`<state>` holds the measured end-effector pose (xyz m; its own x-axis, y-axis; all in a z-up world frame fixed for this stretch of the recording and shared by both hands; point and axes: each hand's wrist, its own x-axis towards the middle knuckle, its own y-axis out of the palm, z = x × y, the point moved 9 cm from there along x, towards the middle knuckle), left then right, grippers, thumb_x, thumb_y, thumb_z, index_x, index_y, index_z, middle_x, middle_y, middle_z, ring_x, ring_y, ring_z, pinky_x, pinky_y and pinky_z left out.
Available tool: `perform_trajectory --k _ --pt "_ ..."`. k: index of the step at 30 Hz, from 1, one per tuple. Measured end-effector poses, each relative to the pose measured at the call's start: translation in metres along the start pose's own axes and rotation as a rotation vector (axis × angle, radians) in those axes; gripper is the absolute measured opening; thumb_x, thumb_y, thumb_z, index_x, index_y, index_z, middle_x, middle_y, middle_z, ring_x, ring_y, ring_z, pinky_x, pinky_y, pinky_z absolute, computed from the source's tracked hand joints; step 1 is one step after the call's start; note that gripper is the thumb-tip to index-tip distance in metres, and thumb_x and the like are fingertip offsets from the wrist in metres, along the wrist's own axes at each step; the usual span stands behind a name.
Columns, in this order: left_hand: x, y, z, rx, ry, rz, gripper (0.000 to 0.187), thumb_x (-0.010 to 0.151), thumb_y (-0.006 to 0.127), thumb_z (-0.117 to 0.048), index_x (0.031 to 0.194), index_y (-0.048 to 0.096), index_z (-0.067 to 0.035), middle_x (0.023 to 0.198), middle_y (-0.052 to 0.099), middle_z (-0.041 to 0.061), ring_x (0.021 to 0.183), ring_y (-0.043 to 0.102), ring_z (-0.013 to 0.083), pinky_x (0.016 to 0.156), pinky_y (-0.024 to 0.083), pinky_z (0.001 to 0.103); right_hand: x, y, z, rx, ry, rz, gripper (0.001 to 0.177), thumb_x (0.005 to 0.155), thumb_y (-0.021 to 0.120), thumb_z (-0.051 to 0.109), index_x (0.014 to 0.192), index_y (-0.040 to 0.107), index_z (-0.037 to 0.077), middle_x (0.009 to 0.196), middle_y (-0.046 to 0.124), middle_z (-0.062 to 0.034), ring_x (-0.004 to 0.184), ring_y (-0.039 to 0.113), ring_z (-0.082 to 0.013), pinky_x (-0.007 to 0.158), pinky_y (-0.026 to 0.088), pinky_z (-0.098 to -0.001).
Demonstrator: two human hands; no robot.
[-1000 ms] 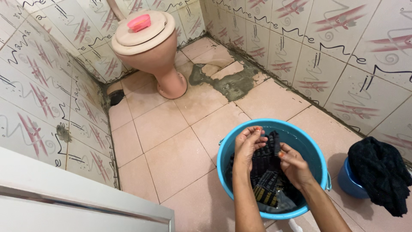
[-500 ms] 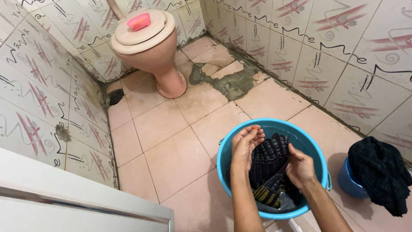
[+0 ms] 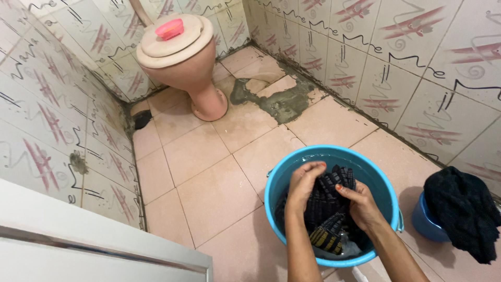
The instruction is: The person washes clothes by hand in a bucket of water, scrubbing and rinsing the fabric repeatedly.
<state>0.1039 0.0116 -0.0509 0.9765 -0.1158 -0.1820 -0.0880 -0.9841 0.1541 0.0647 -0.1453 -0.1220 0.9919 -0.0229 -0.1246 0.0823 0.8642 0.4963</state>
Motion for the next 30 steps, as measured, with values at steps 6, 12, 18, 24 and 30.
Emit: perform_trajectory --k 6,12,18,24,30 --pt "-0.021 -0.025 -0.023 0.451 -0.079 -0.107 0.036 0.087 0.067 -0.041 0.101 0.082 -0.012 0.104 0.078 0.005 0.106 0.063 0.0154 0.104 0.008 0.032 0.012 0.048 0.052 -0.178 -0.093 0.063 0.021 0.096 0.065 0.018 0.107 0.072 0.001 0.095 0.075 -0.0023 0.082 0.067 -0.0101 0.074 0.055 -0.0266" --pt "-0.020 -0.039 -0.064 0.043 0.210 -0.024 0.057 0.090 0.063 -0.057 0.098 0.077 -0.003 0.095 0.072 0.008 0.093 0.062 0.0189 0.093 0.045 0.043 0.004 0.104 0.175 -0.335 -0.362 0.226 0.023 0.103 0.064 0.021 0.104 0.071 -0.001 0.092 0.072 0.0006 0.081 0.062 -0.0059 0.072 0.052 -0.0229" --pt "-0.022 -0.019 -0.045 0.098 0.079 0.052 0.059 0.069 0.078 -0.050 0.110 0.075 -0.008 0.109 0.074 0.009 0.104 0.066 0.0216 0.097 0.049 0.040 0.010 0.077 0.185 -0.730 -0.496 0.084 0.021 0.104 0.064 0.020 0.108 0.073 0.001 0.091 0.070 0.0000 0.084 0.060 -0.0054 0.075 0.051 -0.0249" --pt "-0.020 -0.032 0.051 0.875 -0.242 0.047 0.083 0.048 0.097 -0.034 0.126 0.073 -0.017 0.126 0.072 0.010 0.120 0.067 0.0258 0.105 0.051 0.041 0.046 0.005 0.079 -1.584 -0.024 0.101 0.039 0.093 0.068 0.023 0.132 0.068 0.021 0.106 0.076 -0.0175 0.095 0.075 -0.0316 0.089 0.057 -0.0404" --pt "0.013 -0.041 0.178 1.294 -0.341 0.146 0.071 0.079 0.073 -0.021 0.147 0.055 -0.029 0.159 0.042 0.001 0.148 0.036 0.0261 0.123 0.022 0.047 0.051 -0.033 -0.061 -1.984 0.205 0.563 0.041 0.093 0.065 0.027 0.134 0.065 0.027 0.114 0.074 -0.0159 0.109 0.070 -0.0341 0.097 0.054 -0.0419"
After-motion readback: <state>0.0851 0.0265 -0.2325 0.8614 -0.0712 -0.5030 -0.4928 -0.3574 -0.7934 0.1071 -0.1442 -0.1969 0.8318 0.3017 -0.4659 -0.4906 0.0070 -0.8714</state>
